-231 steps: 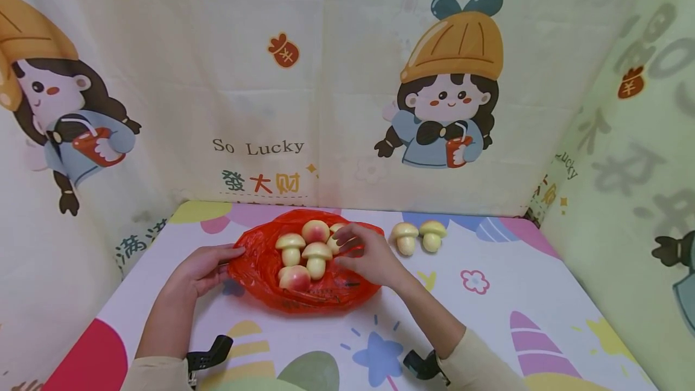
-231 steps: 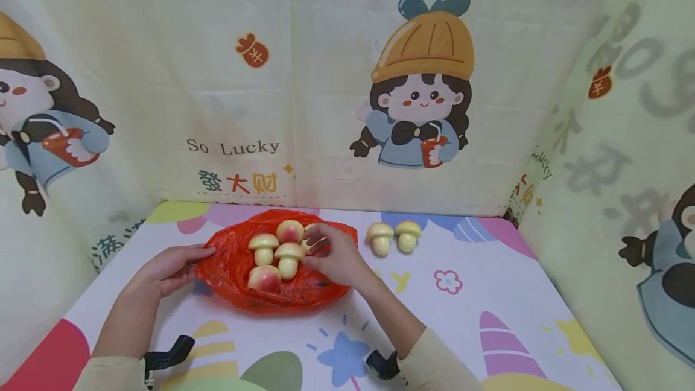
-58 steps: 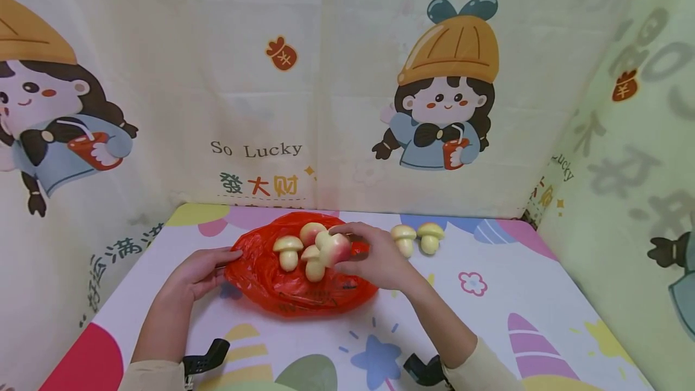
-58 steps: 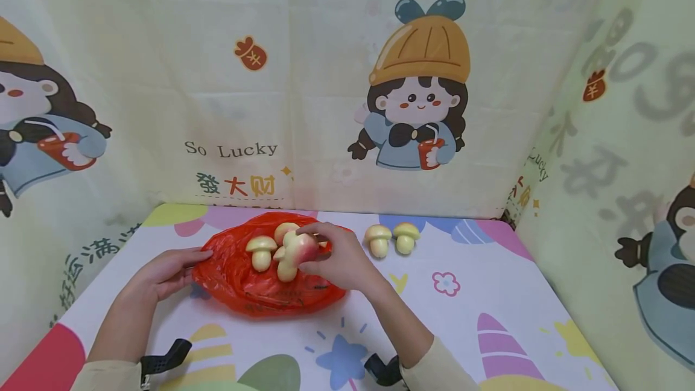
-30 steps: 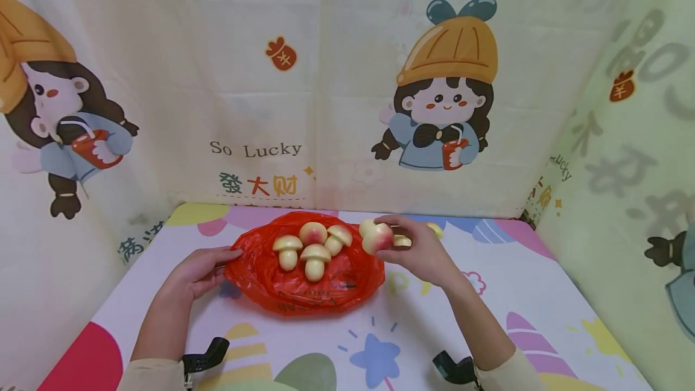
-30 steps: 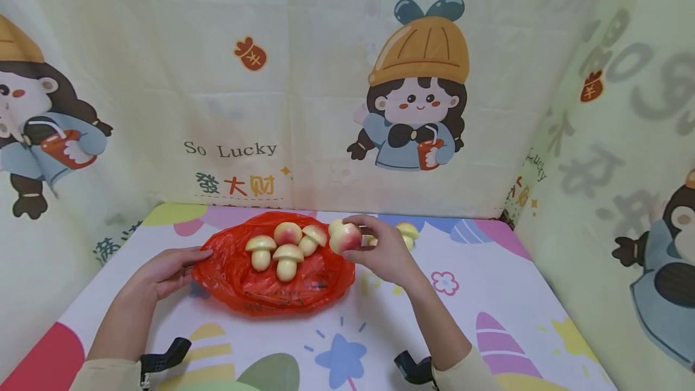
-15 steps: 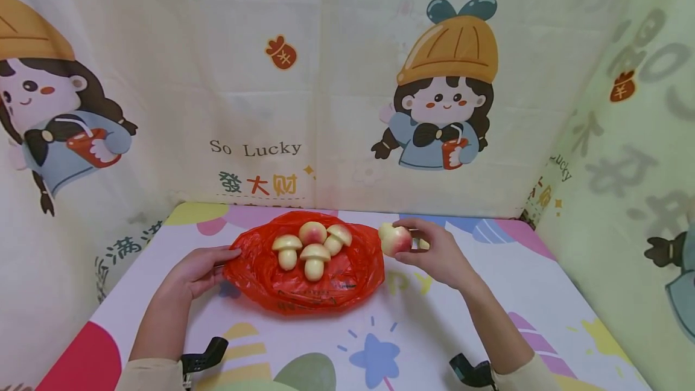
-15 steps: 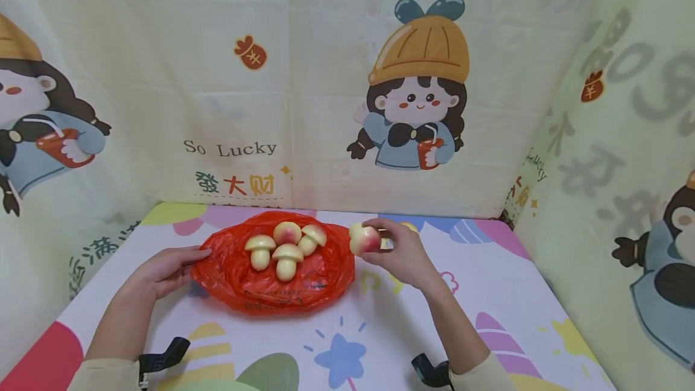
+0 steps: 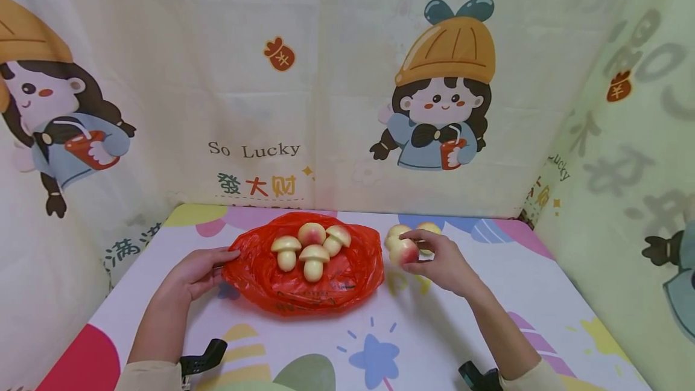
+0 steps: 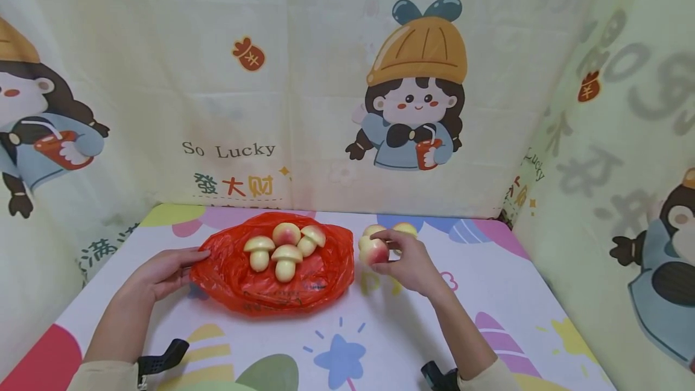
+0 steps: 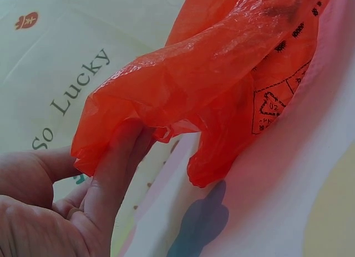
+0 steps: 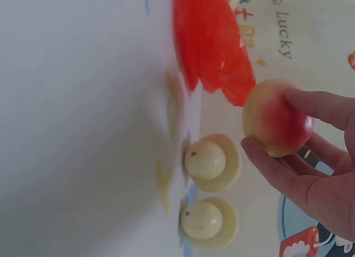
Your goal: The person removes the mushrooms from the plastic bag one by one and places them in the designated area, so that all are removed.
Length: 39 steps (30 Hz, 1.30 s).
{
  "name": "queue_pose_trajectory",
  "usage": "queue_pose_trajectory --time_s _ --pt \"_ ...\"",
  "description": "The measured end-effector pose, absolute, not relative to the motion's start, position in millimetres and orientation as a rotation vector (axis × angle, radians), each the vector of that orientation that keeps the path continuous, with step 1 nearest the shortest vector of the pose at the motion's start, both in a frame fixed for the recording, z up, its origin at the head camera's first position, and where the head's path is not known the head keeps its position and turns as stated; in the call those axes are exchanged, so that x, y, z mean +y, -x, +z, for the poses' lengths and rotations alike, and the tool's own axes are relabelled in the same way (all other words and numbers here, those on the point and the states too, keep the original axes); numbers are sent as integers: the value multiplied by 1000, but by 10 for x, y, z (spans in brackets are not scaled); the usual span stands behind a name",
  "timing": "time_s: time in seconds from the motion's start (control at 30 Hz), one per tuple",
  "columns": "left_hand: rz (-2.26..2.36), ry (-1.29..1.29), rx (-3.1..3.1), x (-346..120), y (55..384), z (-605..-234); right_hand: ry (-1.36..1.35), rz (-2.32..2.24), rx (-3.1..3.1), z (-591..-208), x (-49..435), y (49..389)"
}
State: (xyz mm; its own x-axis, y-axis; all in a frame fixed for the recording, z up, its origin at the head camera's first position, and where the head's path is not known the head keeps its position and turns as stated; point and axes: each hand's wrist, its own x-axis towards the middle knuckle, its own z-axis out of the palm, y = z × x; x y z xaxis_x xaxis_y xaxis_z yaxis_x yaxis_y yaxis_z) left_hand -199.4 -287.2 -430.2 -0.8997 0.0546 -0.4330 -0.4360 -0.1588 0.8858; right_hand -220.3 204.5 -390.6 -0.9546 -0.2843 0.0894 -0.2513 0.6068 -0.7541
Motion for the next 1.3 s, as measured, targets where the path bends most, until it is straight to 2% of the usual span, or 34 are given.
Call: queue_pose_trajectory --time_s 0.67,1.3 --pt "2120 433 1805 -2852 1965 -4286 494 -1234 2791 -4158 2068 2258" --pt "2111 436 1825 -2847 1978 -4294 353 -1175 2780 -4251 2058 2322"
